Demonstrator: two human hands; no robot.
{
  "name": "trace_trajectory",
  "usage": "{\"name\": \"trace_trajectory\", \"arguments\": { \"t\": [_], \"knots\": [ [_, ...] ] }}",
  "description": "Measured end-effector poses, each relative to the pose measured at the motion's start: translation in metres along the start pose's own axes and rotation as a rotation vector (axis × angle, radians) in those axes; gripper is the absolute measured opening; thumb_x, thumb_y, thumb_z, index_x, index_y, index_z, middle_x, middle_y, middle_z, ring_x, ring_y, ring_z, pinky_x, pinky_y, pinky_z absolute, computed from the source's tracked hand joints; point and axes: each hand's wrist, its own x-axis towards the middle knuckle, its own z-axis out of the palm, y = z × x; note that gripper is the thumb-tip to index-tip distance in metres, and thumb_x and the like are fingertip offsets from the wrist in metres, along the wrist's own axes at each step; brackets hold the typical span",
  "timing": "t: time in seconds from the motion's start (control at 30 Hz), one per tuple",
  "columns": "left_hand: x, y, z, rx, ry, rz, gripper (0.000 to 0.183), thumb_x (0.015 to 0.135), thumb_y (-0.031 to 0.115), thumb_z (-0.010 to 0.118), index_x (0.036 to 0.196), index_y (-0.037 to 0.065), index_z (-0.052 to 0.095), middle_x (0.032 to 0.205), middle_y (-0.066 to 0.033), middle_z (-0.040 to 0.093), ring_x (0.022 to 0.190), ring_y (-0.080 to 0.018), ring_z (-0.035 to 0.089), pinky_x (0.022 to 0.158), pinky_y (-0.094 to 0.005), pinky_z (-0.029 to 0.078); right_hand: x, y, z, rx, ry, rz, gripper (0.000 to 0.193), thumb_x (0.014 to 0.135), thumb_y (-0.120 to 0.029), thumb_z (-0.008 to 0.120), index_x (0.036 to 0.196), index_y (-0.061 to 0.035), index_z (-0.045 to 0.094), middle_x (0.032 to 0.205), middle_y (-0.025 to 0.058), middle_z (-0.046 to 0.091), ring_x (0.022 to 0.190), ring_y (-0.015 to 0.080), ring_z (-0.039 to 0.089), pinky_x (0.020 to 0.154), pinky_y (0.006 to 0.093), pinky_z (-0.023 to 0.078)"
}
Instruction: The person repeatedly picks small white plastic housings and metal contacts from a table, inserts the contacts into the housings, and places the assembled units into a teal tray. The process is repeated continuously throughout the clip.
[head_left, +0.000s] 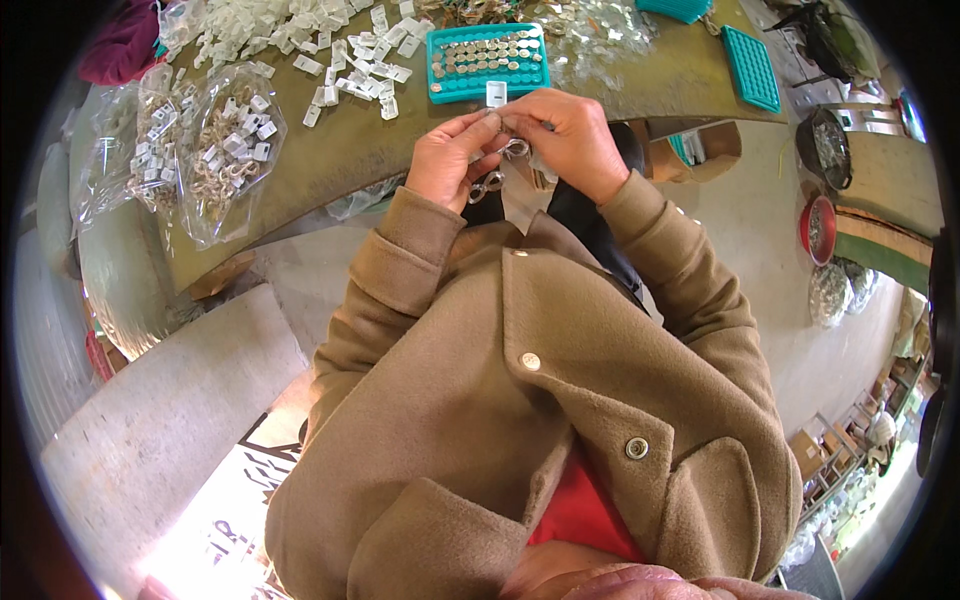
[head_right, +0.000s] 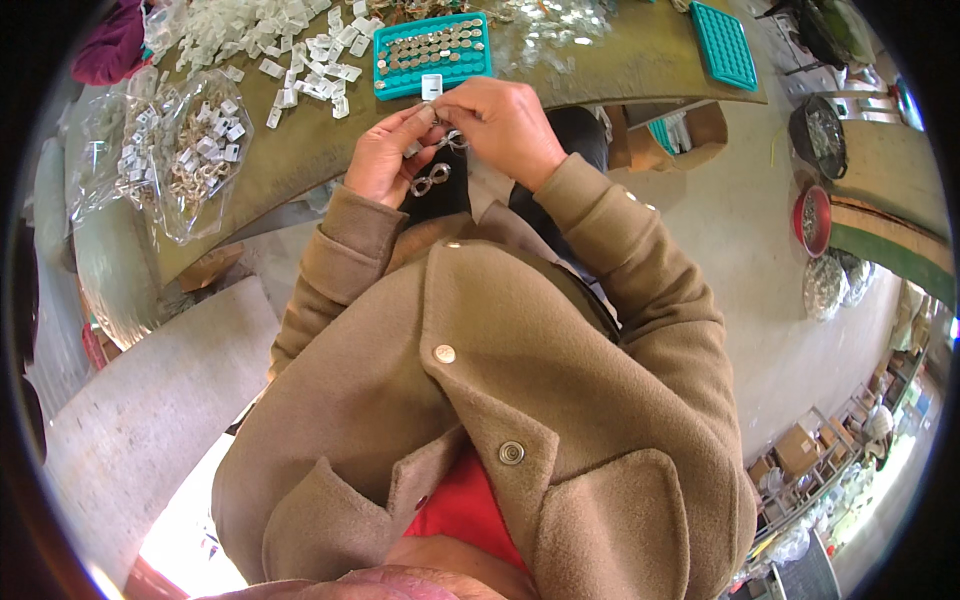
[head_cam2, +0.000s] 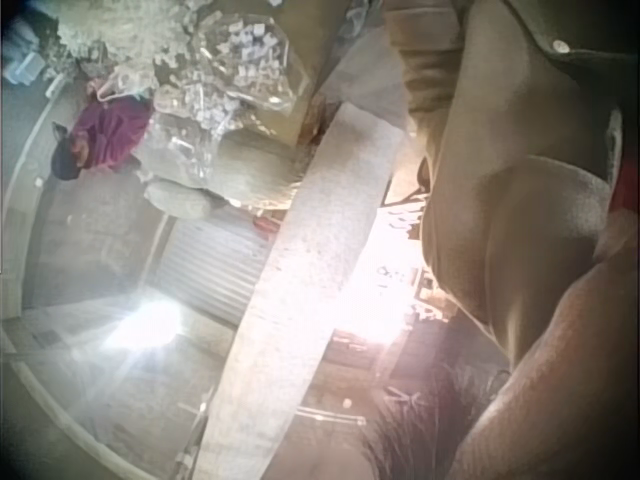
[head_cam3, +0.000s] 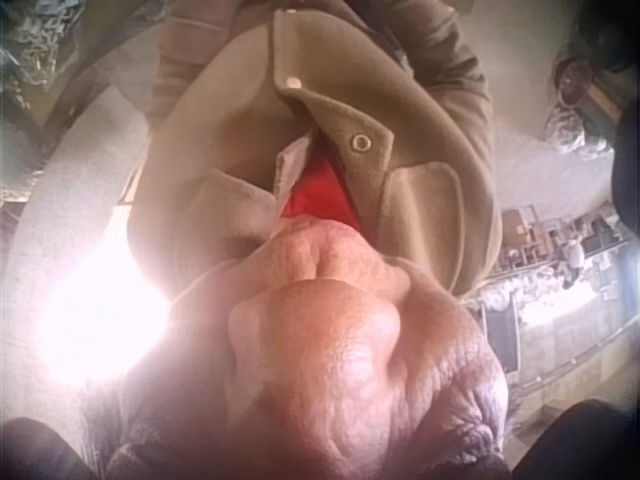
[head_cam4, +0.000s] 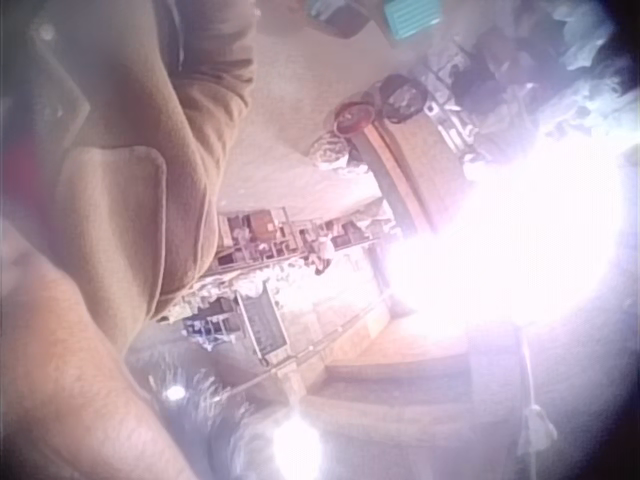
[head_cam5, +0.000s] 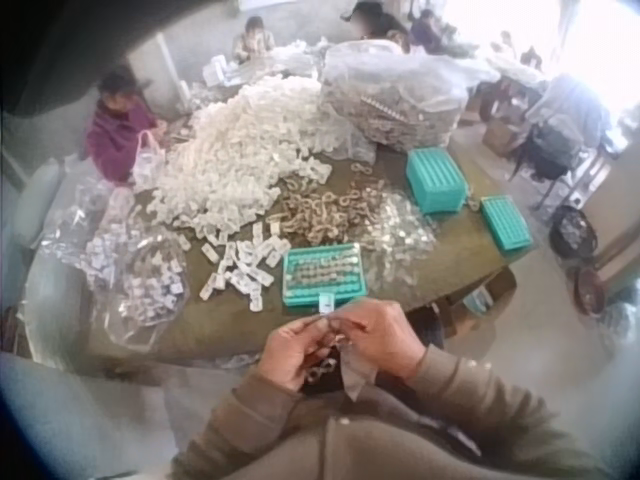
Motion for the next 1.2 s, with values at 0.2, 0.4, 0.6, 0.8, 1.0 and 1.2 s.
{"name": "trace_trajectory", "arguments": {
  "t": [0.2, 0.4, 0.6, 0.8, 1.0, 1.2],
  "knots": [
    [0.005, 0.005, -0.002, 0.051, 0.024, 0.007, 0.019, 0.093, 0.02, 0.062, 0.104, 0.005, 0.066, 0.093, -0.0031, 0.07, 0.076, -0.0052, 0.065, 0.055, -0.0156, 0.049, 0.037, 0.024, -0.002, -0.247, 0.197, -0.135, 0.009, 0.086, -0.013, 0.064, 0.092, -0.0065, 0.069, 0.086, 0.0122, 0.066, 0.075, 0.0326, 0.065, 0.063, 0.0388, 0.052],
    [0.005, 0.002, -0.001, 0.066, 0.067, 0.039, 0.018, 0.094, 0.02, 0.062, 0.103, 0.005, 0.065, 0.097, -0.0051, 0.071, 0.08, -0.0066, 0.067, 0.053, -0.0158, 0.049, 0.045, 0.032, 0.012, -0.531, 0.129, -0.207, 0.009, 0.084, -0.008, 0.06, 0.093, -0.0105, 0.062, 0.086, 0.0103, 0.062, 0.073, 0.0342, 0.063, 0.062, 0.0434, 0.052],
    [0.003, 0.004, -0.003, -0.038, 0.056, 0.018, 0.02, 0.093, 0.017, 0.063, 0.106, 0.003, 0.063, 0.102, -0.0088, 0.07, 0.087, -0.0097, 0.068, 0.057, -0.0168, 0.053, 0.042, 0.026, 0.007, -0.568, 0.077, -0.155, 0.013, 0.084, -0.009, 0.06, 0.096, -0.0109, 0.061, 0.087, 0.0111, 0.062, 0.078, 0.0351, 0.063, 0.065, 0.045, 0.051],
    [0.0, 0.005, -0.002, -0.026, 0.008, 0.011, 0.025, 0.093, 0.015, 0.062, 0.113, 0.001, 0.062, 0.106, -0.0086, 0.069, 0.093, -0.0114, 0.068, 0.063, -0.0177, 0.055, 0.033, 0.011, 0.001, -0.258, 0.1, -0.117, 0.018, 0.082, -0.005, 0.063, 0.099, -0.0076, 0.062, 0.088, 0.0098, 0.065, 0.077, 0.0317, 0.065, 0.064, 0.0386, 0.052],
    [-0.007, 0.003, 0.004, -0.026, -0.019, 0.037, 0.025, 0.089, 0.013, 0.066, 0.111, 0.001, 0.065, 0.1, -0.0065, 0.069, 0.089, -0.0131, 0.068, 0.066, -0.0202, 0.054, 0.011, -0.002, 0.01, -0.159, 0.097, -0.229, 0.016, 0.081, -0.002, 0.064, 0.096, -0.0061, 0.061, 0.084, 0.009, 0.062, 0.073, 0.029, 0.063, 0.061, 0.0342, 0.051],
    [-0.009, -0.004, 0.004, 0.013, -0.014, 0.056, 0.024, 0.089, 0.011, 0.067, 0.111, 0.001, 0.067, 0.098, -0.0057, 0.07, 0.089, -0.0112, 0.067, 0.065, -0.0181, 0.054, 0.003, 0.001, 0.01, -0.383, 0.113, -0.436, 0.014, 0.079, -0.001, 0.064, 0.09, -0.0075, 0.059, 0.083, 0.0079, 0.062, 0.077, 0.0299, 0.06, 0.068, 0.0384, 0.048]
  ]
}}
